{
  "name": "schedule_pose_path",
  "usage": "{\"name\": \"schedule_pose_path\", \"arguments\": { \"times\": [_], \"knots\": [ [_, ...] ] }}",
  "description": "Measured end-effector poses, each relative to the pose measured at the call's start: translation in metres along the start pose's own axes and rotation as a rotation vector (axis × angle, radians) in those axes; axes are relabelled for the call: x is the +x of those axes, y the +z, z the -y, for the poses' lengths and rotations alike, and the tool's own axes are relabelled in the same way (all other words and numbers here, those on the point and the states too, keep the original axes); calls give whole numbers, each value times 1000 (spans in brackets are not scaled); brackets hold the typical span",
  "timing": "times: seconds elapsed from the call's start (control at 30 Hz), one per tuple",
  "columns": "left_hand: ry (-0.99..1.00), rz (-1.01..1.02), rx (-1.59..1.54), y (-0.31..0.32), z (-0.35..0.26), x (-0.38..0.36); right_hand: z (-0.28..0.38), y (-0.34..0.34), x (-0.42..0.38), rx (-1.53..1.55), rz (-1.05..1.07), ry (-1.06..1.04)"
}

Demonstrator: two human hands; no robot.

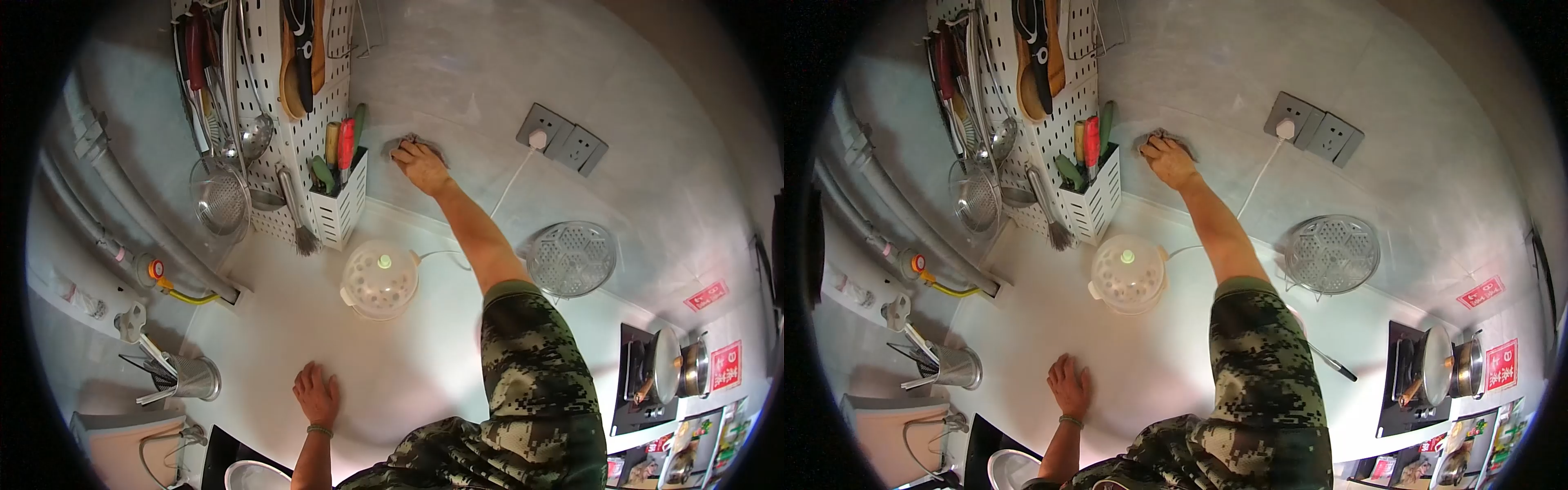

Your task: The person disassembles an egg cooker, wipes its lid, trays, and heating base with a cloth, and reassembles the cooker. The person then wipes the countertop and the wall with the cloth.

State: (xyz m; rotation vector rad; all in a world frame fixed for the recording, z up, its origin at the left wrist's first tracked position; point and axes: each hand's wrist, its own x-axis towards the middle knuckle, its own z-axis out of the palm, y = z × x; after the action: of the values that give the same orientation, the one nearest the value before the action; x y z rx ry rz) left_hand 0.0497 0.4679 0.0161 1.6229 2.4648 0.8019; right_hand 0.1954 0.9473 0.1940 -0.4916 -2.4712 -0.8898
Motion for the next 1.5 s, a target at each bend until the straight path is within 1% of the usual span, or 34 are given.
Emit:
{"name": "schedule_pose_path", "arguments": {
  "times": [0.07,0.1,0.17,0.2,0.27,0.37,0.4,0.43,0.53,0.57,0.67,0.73,0.8,0.9,1.0,1.1,1.2,1.3,1.37,1.43,1.47,1.5],
  "knots": [
    [6,-6,10,1,0,1,-20,-20,14,53,-10,77],
    [3,-4,24,2,-1,0,-38,-38,20,78,-264,82],
    [-2,0,45,0,-3,1,-74,-75,36,66,-377,298],
    [-5,1,48,-1,-5,2,-88,-88,33,-94,-509,231],
    [1,0,69,-1,-7,2,-98,-81,32,-80,-511,248],
    [25,-26,95,0,-4,1,-70,-37,7,155,-491,253],
    [32,-32,87,-1,-4,1,-55,-25,-7,277,-333,319],
    [37,-42,74,-1,-5,1,-36,-20,-19,266,-380,276],
    [33,-42,53,0,-3,0,-5,6,-54,322,-172,257],
    [32,-36,62,-1,-2,-3,-9,3,-55,249,60,115],
    [15,-25,66,3,-4,1,-29,-23,-8,302,258,274],
    [-16,3,80,1,-3,2,-54,-26,22,59,-393,132],
    [-29,11,81,0,-4,2,-50,-63,62,16,-604,287],
    [-28,8,86,1,-5,4,-50,-45,75,-25,-537,273],
    [-12,-7,93,3,-3,3,-28,-5,47,13,-377,113],
    [-31,5,108,7,1,3,2,27,21,90,-338,160],
    [-48,12,108,7,1,2,19,49,2,122,-205,171],
    [-54,10,91,4,-2,2,36,78,-19,140,-127,198],
    [-46,5,85,5,-1,4,58,87,-37,334,4,412],
    [-34,-1,90,7,1,2,74,101,-70,383,2,343],
    [-35,-7,84,8,1,3,74,97,-73,408,2,304],
    [-36,-8,79,8,0,3,70,94,-74,365,27,252]
  ]
}}
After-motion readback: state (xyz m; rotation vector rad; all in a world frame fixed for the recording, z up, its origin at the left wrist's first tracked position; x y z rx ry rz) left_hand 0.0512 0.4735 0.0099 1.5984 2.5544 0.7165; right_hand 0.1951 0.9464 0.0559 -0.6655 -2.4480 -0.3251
